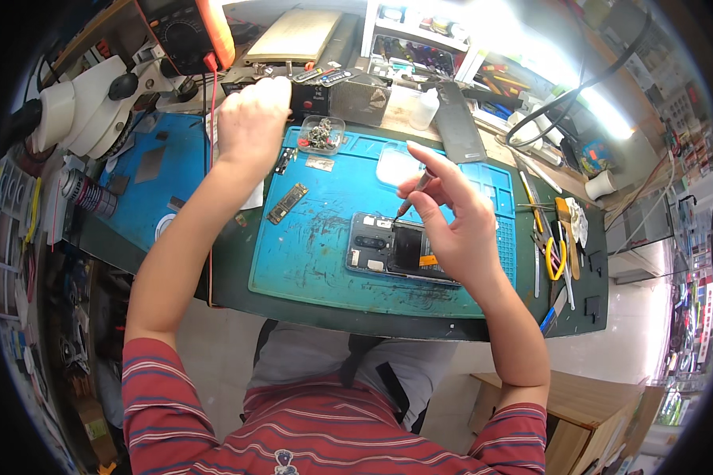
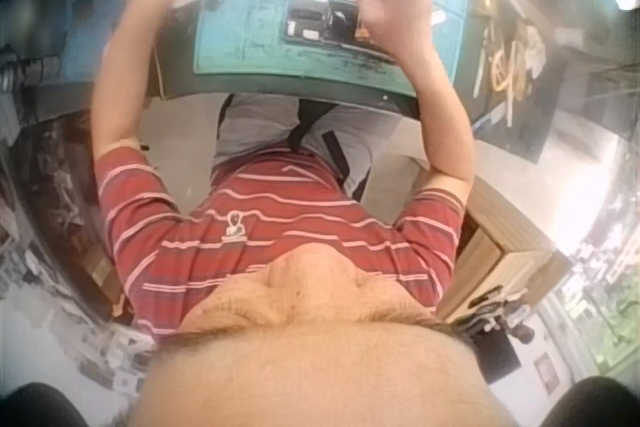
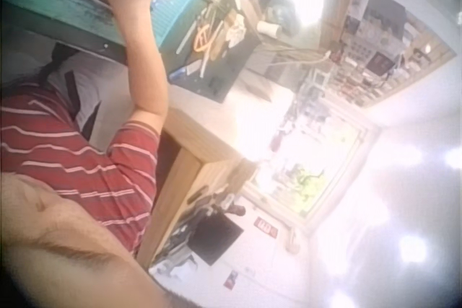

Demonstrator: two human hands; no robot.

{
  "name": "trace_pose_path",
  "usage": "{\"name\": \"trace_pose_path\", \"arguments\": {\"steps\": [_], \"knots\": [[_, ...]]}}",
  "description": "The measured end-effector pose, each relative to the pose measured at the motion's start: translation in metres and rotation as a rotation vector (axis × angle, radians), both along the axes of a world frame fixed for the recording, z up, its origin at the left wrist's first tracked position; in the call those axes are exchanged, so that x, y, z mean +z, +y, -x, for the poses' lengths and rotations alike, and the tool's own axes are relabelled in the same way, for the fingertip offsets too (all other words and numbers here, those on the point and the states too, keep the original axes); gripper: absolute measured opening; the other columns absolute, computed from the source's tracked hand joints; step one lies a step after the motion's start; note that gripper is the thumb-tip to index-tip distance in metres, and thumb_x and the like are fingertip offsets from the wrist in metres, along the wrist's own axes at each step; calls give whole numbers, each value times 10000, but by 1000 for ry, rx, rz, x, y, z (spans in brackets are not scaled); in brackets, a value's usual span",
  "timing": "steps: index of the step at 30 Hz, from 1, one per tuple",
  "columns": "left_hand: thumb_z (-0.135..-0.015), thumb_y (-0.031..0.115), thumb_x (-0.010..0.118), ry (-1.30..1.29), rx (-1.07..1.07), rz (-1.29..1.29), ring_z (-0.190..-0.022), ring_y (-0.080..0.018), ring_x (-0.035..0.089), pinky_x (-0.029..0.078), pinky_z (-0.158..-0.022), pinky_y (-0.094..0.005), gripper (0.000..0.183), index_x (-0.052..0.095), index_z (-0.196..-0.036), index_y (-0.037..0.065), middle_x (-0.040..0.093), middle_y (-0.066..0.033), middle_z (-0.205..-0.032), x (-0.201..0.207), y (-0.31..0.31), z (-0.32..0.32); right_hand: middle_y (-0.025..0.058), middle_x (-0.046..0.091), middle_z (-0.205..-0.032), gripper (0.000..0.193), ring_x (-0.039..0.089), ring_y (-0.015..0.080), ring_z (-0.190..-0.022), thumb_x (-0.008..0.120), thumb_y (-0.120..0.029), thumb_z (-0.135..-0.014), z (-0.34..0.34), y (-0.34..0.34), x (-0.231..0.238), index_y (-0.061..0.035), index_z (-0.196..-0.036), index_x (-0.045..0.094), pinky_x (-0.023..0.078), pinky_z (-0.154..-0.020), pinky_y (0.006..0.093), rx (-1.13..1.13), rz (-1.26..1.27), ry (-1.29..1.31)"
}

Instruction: The person removes the back cover of a smartphone, disconnects the battery, and uses a small screwdriver to unscrew internal components. The person then handles the battery and other internal parts while working at a cluttered electronics repair workbench.

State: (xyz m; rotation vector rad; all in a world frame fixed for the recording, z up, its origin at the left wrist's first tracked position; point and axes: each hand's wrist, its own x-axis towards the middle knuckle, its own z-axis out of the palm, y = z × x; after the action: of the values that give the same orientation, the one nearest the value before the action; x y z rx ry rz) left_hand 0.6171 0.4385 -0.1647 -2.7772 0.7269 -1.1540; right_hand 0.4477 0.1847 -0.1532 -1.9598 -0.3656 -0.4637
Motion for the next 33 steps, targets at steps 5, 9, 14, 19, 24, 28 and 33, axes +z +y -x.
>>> {"name": "trace_pose_path", "arguments": {"steps": [5,9,14,19,24,28,33], "knots": [[-969,104,700,746,-463,458,-944,-235,723,567,-820,-385,265,603,-1204,31,712,-130,-1036,23,-42,73,84,707,-1023,560,725,194,-965,642,78,-930,2,-3,1,-86,-1462,581,583,-845,335,-55,244,-69],[-972,32,669,1391,-966,744,-1139,-206,670,539,-940,-373,619,382,-1520,13,682,-105,-1210,8,-56,90,101,692,-1031,596,705,230,-908,635,99,-899,0,-1,-2,-85,-1464,581,570,-822,334,75,-57,6],[-907,-8,728,1120,-747,481,-923,-190,681,572,-852,-346,540,534,-1409,36,689,-69,-1077,12,-64,93,107,670,-1018,611,678,240,-889,644,80,-897,0,-3,7,-93,-1479,572,567,-817,353,-62,376,-197],[-910,32,754,1072,-960,721,-812,-166,654,544,-748,-329,480,561,-1349,33,674,-35,-948,3,-68,93,110,662,-1015,608,669,237,-892,658,52,-912,1,-2,3,-95,-1493,557,567,-818,369,27,130,-63],[-916,114,788,1144,-839,587,-790,-152,642,532,-725,-317,467,610,-1344,59,683,-35,-952,5,-63,87,103,662,-1007,600,663,213,-871,667,58,-925,1,-4,4,-65,-1499,541,564,-805,360,-60,338,-147],[-905,161,803,1111,-803,480,-778,-189,651,527,-716,-328,334,683,-1199,56,695,-53,-912,3,-58,86,106,673,-1010,594,671,202,-869,684,58,-922,0,-5,4,-40,-1489,536,569,-804,356,-17,162,-123],[-902,167,796,987,-774,382,-808,-257,672,534,-734,-376,195,717,-1038,52,705,-99,-900,-10,-60,85,99,682,-997,562,680,174,-854,678,52,-944,-1,-6,3,-24,-1481,530,591,-792,328,-63,61,-199]]}}
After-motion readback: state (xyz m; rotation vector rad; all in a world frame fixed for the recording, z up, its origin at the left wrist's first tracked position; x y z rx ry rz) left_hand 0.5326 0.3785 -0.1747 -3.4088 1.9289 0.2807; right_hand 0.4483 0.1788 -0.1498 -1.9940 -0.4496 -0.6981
